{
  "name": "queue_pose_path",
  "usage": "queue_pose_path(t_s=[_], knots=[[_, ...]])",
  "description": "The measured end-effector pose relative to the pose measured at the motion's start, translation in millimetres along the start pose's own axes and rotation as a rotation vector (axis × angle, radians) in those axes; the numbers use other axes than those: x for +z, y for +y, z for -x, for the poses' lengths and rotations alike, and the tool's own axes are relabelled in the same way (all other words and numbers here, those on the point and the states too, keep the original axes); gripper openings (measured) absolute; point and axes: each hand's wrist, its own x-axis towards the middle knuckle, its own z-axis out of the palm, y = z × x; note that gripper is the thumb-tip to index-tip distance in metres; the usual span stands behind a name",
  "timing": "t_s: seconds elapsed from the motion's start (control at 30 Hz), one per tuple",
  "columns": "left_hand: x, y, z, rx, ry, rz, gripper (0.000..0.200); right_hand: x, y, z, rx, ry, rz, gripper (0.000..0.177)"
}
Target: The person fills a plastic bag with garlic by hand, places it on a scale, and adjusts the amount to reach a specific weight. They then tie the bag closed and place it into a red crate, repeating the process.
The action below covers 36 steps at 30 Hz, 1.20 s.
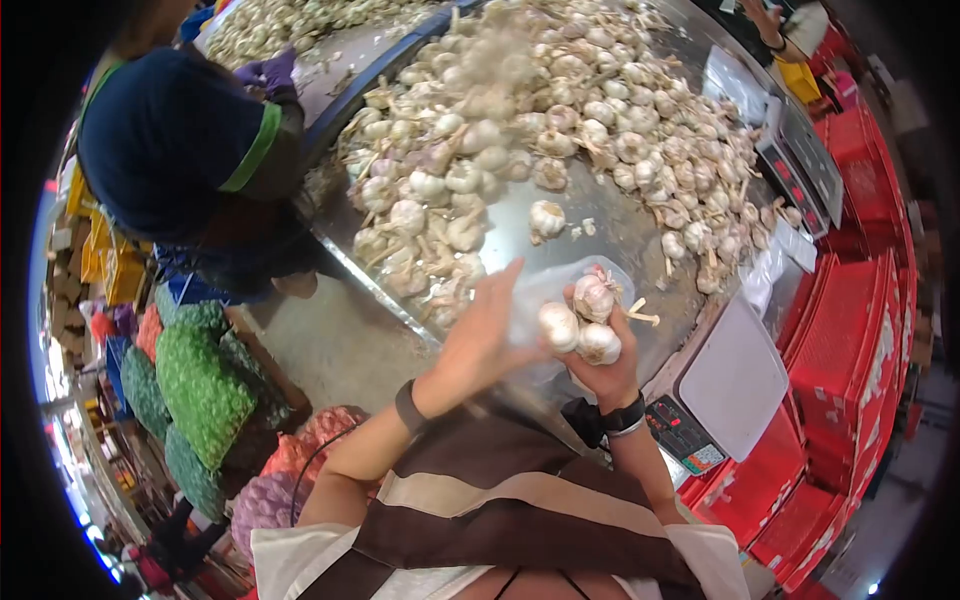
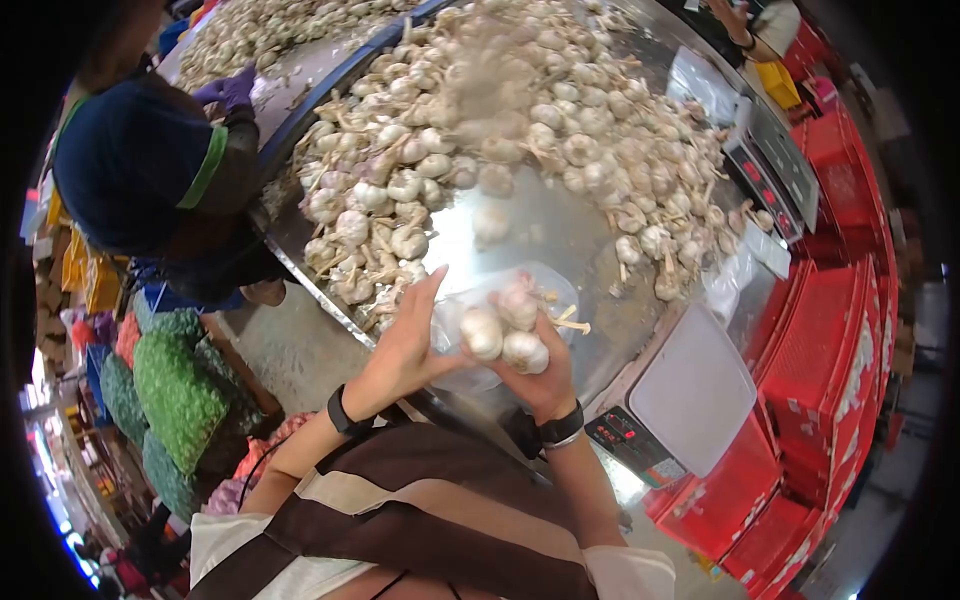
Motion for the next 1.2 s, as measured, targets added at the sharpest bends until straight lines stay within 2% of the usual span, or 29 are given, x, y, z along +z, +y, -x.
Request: queue_pose_path(t_s=[0.03, 0.07, 0.13, 0.17, 0.2, 0.27, 0.33, 0.4, 0.43, 0.5, 0.53, 0.6, 0.63, 0.67, 0.73, 0.77, 0.8, 0.87, 0.93, 0.97, 1.03, 1.07, 1.13, 1.17, 1.2], knots=[[5.7, -3.4, -4.4, -0.048, -0.019, 0.088, 0.076, -2.1, -2.0, 0.5, -0.016, -0.001, -0.001, 0.044], [8.7, -9.1, -8.0, -0.042, -0.036, 0.089, 0.076, -5.1, -3.9, 2.3, -0.03, 0.002, -0.002, 0.043], [7.4, -23.6, -16.4, -0.18, -0.233, 0.188, 0.055, -14.6, -12.1, 3.6, -0.006, -0.005, -0.127, 0.047], [7.9, -27.2, -17.9, -0.153, -0.156, 0.225, 0.029, -19.7, -14.9, 4.3, 0.033, -0.027, -0.203, 0.046], [7.6, -28.0, -19.1, -0.153, -0.171, 0.226, 0.029, -24.6, -16.6, 5.3, 0.074, -0.05, -0.279, 0.045], [5.6, -26.7, -23.2, -0.393, -0.092, 0.666, 0.022, -33.0, -16.7, 2.8, 0.068, -0.08, -0.275, 0.046], [7.0, -18.4, -25.6, -0.362, -0.045, 0.703, 0.019, -25.7, -15.5, 2.1, 0.069, -0.114, -0.268, 0.047], [6.8, -15.0, -25.5, -0.39, -0.006, 0.763, 0.022, -13.9, -12.0, 2.3, 0.066, 0.097, -0.112, 0.04], [5.6, -11.1, -25.1, -0.394, -0.008, 0.76, 0.022, -14.6, -7.5, -2.8, 0.066, 0.099, -0.116, 0.04], [2.5, -3.1, -18.1, -0.343, -0.141, 0.767, 0.026, -19.7, 7.3, -14.7, -0.396, -0.021, 1.149, 0.037], [3.0, -2.6, -15.2, -0.346, -0.142, 0.767, 0.026, -22.9, 14.1, -23.3, -0.394, -0.02, 1.147, 0.037], [4.3, -1.6, -9.7, -0.201, -0.07, 0.695, 0.017, -32.4, 27.0, -44.5, -0.039, 0.168, 0.29, 0.048], [1.0, -4.1, -3.4, -0.301, -0.086, 0.747, 0.02, -35.6, 35.5, -50.3, -0.452, 0.083, 1.188, 0.05], [-4.5, -2.7, -1.8, -0.301, -0.085, 0.745, 0.02, -42.0, 30.5, -50.4, -0.452, 0.081, 1.186, 0.05], [-19.0, 5.1, -1.1, -0.358, 0.018, 0.781, 0.023, -18.5, -4.0, -43.8, -0.242, -0.413, 1.65, 0.045], [-25.7, -3.1, 3.4, -0.359, -0.016, 0.746, 0.025, -9.4, -22.6, -49.3, -0.055, -0.405, 1.627, 0.039], [-29.1, -3.0, 4.9, -0.365, -0.014, 0.747, 0.025, 1.7, -34.4, -60.6, -0.049, -0.407, 1.624, 0.039], [-35.6, 0.3, 7.0, -0.391, -0.074, 0.666, 0.033, 17.0, -54.2, -87.9, -0.092, 0.097, 1.512, 0.038], [-33.8, -2.6, 12.3, -0.409, -0.091, 0.654, 0.029, -0.1, -39.6, -129.5, -0.667, 0.153, 1.776, 0.033], [-32.4, 0.9, 10.2, -0.388, -0.109, 0.679, 0.026, -18.4, -33.3, -148.8, -0.668, 0.148, 1.777, 0.033], [-32.3, 0.8, 9.7, -0.376, -0.143, 0.66, 0.021, -46.2, -22.4, -177.1, -0.78, 0.083, 2.215, 0.04], [-34.2, -0.1, 9.2, -0.373, -0.139, 0.657, 0.021, -54.3, -22.9, -184.1, -0.785, 0.08, 2.213, 0.04], [-39.4, -1.5, 7.8, -0.338, -0.124, 0.518, 0.021, -52.1, -31.9, -190.8, -0.317, 0.272, 1.502, 0.037], [-42.3, -3.2, 6.9, -0.343, -0.117, 0.51, 0.021, -52.1, -41.2, -193.0, -0.316, 0.269, 1.503, 0.037], [-43.5, -8.1, 7.0, -0.345, -0.113, 0.512, 0.021, -35.6, -55.2, -190.5, -0.219, 0.377, 1.331, 0.038]])
